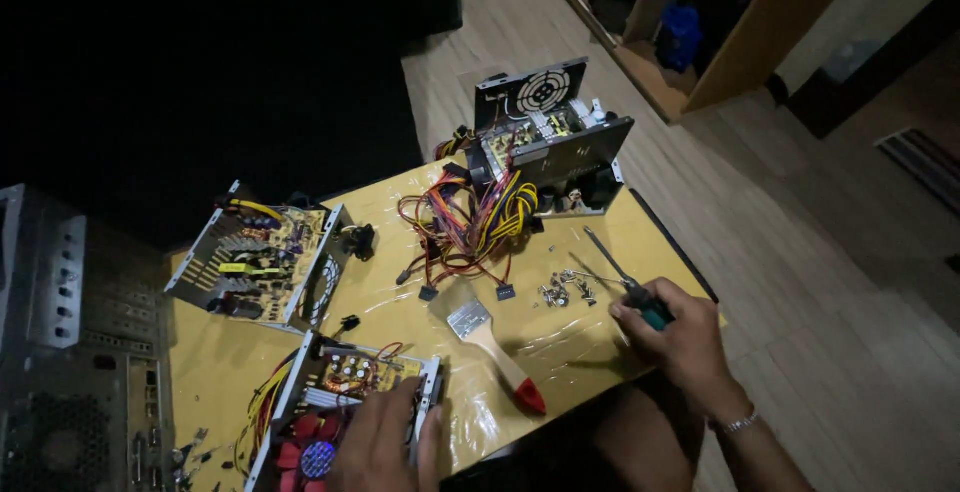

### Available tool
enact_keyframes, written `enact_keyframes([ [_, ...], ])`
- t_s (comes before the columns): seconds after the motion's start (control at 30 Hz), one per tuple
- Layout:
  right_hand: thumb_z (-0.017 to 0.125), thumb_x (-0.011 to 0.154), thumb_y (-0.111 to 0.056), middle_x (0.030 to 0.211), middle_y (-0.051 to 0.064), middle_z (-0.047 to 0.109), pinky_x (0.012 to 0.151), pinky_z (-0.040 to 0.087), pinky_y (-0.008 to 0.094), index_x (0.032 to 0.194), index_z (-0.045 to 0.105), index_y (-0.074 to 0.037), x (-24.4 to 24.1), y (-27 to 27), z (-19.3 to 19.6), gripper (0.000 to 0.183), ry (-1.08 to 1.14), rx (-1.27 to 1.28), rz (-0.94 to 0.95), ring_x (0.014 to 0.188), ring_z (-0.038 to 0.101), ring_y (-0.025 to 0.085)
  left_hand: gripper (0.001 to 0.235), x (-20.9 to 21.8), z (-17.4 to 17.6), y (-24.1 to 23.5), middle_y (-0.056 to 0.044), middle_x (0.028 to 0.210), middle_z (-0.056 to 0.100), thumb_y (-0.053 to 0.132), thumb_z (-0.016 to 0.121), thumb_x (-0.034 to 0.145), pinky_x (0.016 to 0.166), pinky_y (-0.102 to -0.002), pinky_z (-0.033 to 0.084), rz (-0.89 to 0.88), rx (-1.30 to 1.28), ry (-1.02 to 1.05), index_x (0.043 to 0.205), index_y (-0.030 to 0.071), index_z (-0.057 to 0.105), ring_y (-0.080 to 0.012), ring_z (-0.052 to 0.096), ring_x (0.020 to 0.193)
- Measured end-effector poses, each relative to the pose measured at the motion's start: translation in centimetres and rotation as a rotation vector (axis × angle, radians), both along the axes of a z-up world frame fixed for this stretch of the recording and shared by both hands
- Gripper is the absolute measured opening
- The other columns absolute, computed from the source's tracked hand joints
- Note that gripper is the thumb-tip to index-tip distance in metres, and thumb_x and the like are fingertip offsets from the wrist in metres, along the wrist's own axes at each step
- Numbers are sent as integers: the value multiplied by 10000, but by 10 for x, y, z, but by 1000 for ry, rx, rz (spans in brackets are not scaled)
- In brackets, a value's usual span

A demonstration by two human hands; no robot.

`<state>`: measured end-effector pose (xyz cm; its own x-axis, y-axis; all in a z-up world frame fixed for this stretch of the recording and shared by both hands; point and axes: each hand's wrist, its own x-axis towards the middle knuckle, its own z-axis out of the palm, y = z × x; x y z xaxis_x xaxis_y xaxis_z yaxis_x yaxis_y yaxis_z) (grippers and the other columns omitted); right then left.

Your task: The person cleans a computer power supply unit with a brush and then uses a screwdriver to remove and reattach a fan. They work on the unit placed on a yellow table alongside other disassembled computer parts.

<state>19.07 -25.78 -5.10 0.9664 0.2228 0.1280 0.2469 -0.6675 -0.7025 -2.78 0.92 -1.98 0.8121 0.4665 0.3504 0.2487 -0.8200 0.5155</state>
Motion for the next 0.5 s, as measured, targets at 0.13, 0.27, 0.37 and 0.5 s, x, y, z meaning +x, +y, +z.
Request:
enact_keyframes([
  [0.13, 836, 804, -340, 595, -49, 591, 519, 393, 252, 773, 698, -154, 12, 8, -16, 234, -18, 40, 31, 557, 487, 64, 338, 0, -11, 2, -43, 952, 729, 357, 642, 939, 666, -338, 589, -10, 90, -52, 1193, 149, 722, -215, 716, 755],
  [0.27, 807, 822, -329, 650, -24, 641, 528, 449, 285, 807, 672, -156, 24, 8, -32, 220, -112, -24, 112, 570, 565, 94, 332, -1, -16, -3, -5, 907, 731, 353, 620, 950, 677, -349, 579, 40, 93, -3, 1225, 187, 703, -208, 706, 761],
  [0.37, 795, 818, -276, 803, -14, 794, 571, 524, 270, 914, 771, -175, 27, 16, -24, 141, -98, 4, 150, 649, 695, 99, 317, 1, -18, -4, -24, 981, 771, 327, 635, 947, 706, -339, 599, 44, 115, -80, 1203, 161, 723, -193, 737, 817],
  [0.5, 807, 804, -272, 636, -37, 645, 541, 438, 279, 807, 697, -167, 36, 13, -40, 152, -158, 4, 176, 573, 548, 84, 328, 1, -17, -7, -21, 1065, 789, 344, 620, 950, 789, -359, 621, 74, 47, -49, 1215, 176, 717, -193, 765, 936],
])
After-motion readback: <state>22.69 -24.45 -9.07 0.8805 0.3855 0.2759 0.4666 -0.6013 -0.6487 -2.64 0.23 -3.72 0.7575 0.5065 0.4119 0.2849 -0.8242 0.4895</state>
